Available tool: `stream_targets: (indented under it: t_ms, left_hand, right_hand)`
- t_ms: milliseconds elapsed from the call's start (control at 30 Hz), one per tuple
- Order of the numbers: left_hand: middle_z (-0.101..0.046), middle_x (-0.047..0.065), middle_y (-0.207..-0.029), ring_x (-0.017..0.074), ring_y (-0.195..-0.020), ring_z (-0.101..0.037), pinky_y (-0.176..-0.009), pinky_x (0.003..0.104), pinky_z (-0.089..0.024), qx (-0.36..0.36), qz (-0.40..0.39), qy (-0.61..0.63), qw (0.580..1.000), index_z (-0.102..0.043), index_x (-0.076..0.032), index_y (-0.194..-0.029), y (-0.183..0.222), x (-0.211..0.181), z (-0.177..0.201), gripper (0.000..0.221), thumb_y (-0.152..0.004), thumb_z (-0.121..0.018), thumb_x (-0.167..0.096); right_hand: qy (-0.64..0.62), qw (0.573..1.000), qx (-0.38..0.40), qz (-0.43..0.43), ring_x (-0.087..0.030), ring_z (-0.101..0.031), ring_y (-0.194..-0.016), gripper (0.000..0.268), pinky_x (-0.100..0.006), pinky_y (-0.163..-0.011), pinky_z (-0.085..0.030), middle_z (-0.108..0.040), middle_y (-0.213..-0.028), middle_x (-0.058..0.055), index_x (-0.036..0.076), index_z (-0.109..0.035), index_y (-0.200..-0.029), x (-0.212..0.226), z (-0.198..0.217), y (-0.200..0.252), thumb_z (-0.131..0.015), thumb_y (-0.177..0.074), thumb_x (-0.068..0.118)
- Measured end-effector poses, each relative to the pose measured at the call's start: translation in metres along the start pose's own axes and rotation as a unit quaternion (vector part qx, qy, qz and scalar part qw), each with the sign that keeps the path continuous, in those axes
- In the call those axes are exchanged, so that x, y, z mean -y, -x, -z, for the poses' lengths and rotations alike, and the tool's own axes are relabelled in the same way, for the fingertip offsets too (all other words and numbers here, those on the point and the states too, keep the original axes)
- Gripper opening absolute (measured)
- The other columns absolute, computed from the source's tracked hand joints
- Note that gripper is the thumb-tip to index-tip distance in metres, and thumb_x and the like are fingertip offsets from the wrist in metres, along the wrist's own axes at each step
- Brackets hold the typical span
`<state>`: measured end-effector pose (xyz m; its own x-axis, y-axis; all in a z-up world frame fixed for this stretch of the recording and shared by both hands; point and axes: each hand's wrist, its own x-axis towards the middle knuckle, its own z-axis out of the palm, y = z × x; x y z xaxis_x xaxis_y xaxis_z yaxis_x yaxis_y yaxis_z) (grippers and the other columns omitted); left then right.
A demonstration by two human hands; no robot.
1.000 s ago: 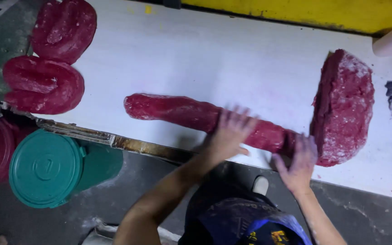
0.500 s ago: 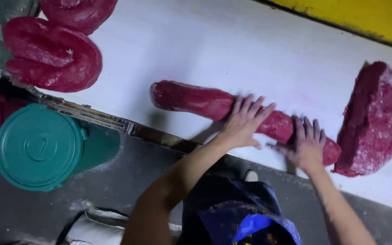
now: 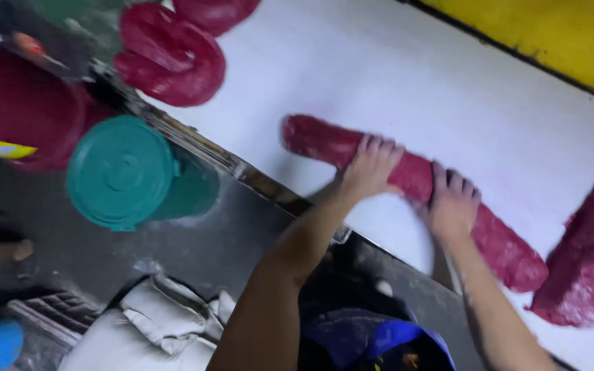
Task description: Kneading and rolling large pieces of colored dough on a floured production table
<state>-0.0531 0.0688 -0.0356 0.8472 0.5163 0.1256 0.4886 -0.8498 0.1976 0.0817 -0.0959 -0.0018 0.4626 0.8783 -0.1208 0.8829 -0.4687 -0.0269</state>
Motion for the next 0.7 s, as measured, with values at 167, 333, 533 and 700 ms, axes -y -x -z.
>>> stream_targets:
  t_ms: [167,333,533,700]
  left_hand:
    - [-0.042,0.019,-0.161,0.0417,-0.15,-0.038,-0.121,0.068,-0.029,-0.01,-0.063,-0.028,0.998,-0.031,-0.014,-0.162,0.069,-0.016,0.098,0.123,-0.064,-0.085,-0.065]
    - [-0.031,0.013,-0.164,0.0426,-0.15,-0.032,-0.122,0.07,-0.027,0.006,0.035,-0.068,0.997,-0.029,-0.016,-0.162,0.059,0.041,0.052,0.134,-0.057,-0.087,-0.075]
    - [-0.046,0.007,-0.149,0.0357,-0.14,-0.044,-0.116,0.067,-0.035,-0.04,-0.001,-0.102,0.994,-0.046,-0.023,-0.147,-0.005,0.084,0.011,0.125,-0.046,-0.079,-0.088]
    - [-0.061,0.005,-0.13,0.0317,-0.125,-0.054,-0.116,0.07,-0.029,0.078,-0.021,0.022,0.996,-0.052,-0.024,-0.142,-0.039,0.099,0.022,0.113,-0.053,-0.07,-0.093]
  right_hand:
    - [-0.081,0.985,-0.146,0.039,-0.05,-0.026,-0.153,0.103,-0.07,-0.121,-0.016,-0.035,-0.164,-0.024,0.022,-0.037,-0.164,0.019,-0.023,0.065,-0.074,-0.072,0.052]
    - [-0.104,0.978,-0.122,0.132,-0.056,-0.018,-0.152,0.096,-0.074,-0.115,-0.015,-0.027,-0.167,-0.028,0.017,-0.037,-0.163,0.063,0.003,0.032,-0.073,-0.079,0.046]
    - [0.023,0.996,0.034,0.085,-0.047,-0.033,-0.146,0.103,-0.07,-0.112,-0.024,-0.035,-0.161,-0.021,0.027,-0.025,-0.166,0.069,0.021,-0.058,-0.071,-0.08,0.06]
    - [-0.038,0.995,0.08,0.036,-0.044,-0.055,-0.13,0.107,-0.062,-0.103,-0.044,-0.055,-0.143,-0.013,0.031,-0.035,-0.163,0.057,0.035,-0.083,-0.082,-0.072,0.06]
